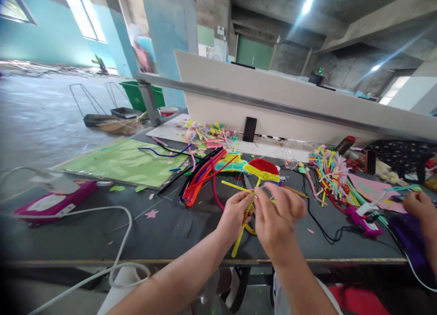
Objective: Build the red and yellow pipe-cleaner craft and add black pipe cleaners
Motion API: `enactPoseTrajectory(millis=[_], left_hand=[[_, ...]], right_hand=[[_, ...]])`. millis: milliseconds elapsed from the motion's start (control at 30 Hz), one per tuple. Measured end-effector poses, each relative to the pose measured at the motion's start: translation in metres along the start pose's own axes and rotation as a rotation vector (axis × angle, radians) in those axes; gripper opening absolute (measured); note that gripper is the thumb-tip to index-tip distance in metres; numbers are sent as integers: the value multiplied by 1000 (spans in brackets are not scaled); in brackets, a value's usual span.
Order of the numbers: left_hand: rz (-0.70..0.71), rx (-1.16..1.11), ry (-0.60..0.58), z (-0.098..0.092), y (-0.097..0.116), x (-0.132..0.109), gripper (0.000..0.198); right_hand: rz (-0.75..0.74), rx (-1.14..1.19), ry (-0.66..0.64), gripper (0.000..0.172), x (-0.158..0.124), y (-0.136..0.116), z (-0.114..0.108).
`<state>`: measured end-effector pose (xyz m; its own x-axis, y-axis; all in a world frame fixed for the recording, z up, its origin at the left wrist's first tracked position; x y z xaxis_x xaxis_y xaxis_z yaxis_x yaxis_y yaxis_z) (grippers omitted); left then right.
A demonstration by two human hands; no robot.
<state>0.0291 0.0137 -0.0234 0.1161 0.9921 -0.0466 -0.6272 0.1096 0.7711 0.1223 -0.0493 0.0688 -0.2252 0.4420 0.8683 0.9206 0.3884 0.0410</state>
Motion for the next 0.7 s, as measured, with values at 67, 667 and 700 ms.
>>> enactPoseTrajectory(millis=[67,667,700], left_hand=[[12,-25,3,1,-1,-1,29],[-39,-120,-138,5,5,-5,38],[-44,-125,-165,6,5,-6,37]], right_hand=[[52,-12,-155,22,11,-12,20],[153,44,-79,11,2,-5,26],[135,67,-53,12,1,-5,23]])
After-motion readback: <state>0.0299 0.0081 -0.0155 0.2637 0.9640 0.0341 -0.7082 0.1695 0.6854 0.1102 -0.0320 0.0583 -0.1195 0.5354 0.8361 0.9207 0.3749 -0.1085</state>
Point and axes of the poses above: each hand's wrist, its own x-axis towards the middle knuckle, its own z-axis out of the palm, y = z × x, the point moved 5 cm from there along x, towards the middle knuckle, and after that the axes turned 2 degrees about -x, right-handed, at the moved point
